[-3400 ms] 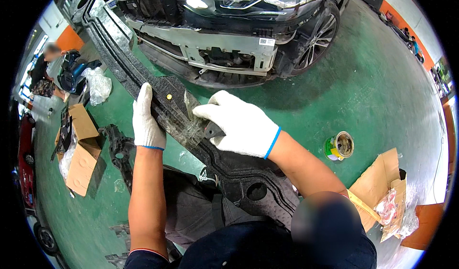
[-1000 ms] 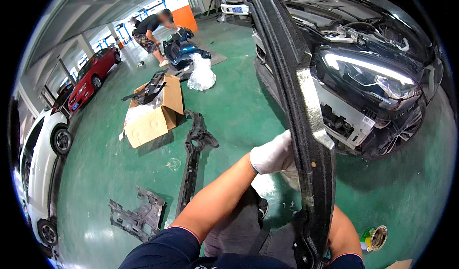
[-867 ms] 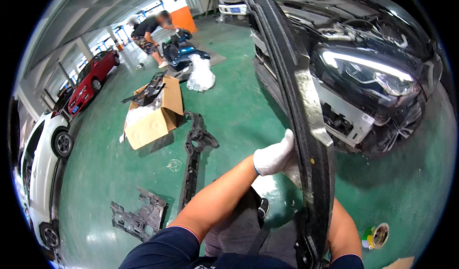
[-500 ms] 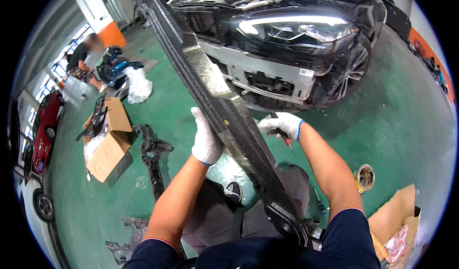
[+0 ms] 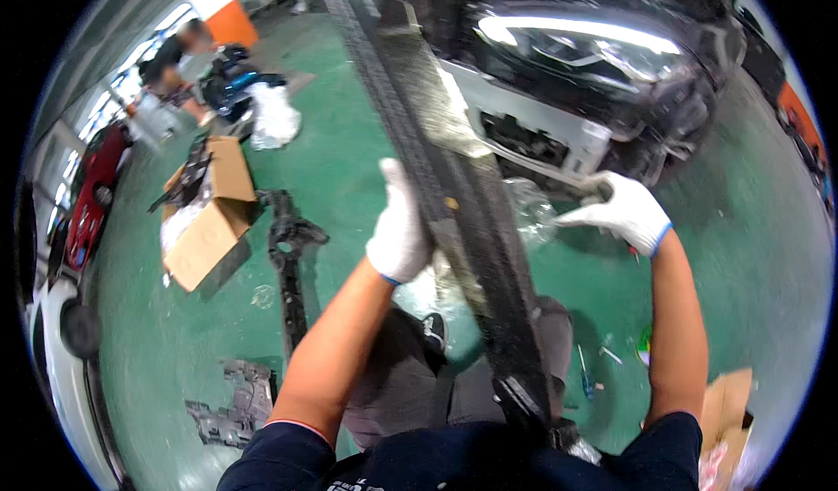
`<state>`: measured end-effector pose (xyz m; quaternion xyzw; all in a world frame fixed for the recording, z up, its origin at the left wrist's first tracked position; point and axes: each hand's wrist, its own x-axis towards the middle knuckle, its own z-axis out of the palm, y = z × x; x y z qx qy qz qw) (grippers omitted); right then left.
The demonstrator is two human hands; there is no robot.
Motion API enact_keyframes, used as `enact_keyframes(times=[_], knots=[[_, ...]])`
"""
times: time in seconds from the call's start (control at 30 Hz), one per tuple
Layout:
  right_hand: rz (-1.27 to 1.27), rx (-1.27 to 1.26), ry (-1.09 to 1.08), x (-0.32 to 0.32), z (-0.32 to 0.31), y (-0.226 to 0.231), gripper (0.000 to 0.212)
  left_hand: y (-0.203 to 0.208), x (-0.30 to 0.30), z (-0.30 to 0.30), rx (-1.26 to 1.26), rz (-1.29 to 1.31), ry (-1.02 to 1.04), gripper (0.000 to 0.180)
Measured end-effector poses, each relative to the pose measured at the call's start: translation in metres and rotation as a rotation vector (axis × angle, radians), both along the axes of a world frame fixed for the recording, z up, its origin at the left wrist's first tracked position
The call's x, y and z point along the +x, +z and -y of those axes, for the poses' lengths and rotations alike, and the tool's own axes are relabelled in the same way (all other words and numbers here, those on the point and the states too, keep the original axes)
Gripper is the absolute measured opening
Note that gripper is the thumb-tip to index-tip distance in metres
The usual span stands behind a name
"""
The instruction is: The person sits on the floor of an auto repair shop and uses a red utility knife to cut open bubble wrap and cardboard packaging. They remove a black plastic car trim piece, likely a front bumper or grille, and place it on the floor next to other parts.
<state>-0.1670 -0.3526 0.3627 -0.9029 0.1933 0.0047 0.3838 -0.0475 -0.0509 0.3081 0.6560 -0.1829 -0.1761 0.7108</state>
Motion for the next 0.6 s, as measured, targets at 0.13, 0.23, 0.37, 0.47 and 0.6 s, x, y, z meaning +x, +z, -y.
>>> enact_keyframes(times=[0.13, 0.23, 0.37, 0.47, 0.6], knots=[[0.246, -0.378, -0.335, -0.029, 0.121, -0.075, 0.089, 0.003, -0.004, -0.005, 0.015, -0.224, 0.144, 0.115], [-0.082, 0.119, -0.079, -0.044, 0.054, -0.011, 0.074, -0.003, 0.007, -0.035, -0.132, -0.264, 0.241, 0.103], [-0.001, 0.275, 0.569, -0.072, -0.044, -0.013, 0.1, -0.01, 0.043, -0.063, -0.165, -0.297, 0.272, 0.089], [0.017, 0.434, 0.583, -0.089, -0.076, -0.041, 0.118, -0.034, 0.063, -0.071, -0.089, -0.265, 0.17, 0.071], [0.032, 0.24, 0.604, -0.092, -0.09, -0.076, 0.106, -0.025, 0.063, -0.11, 0.214, -0.221, 0.085, 0.058]])
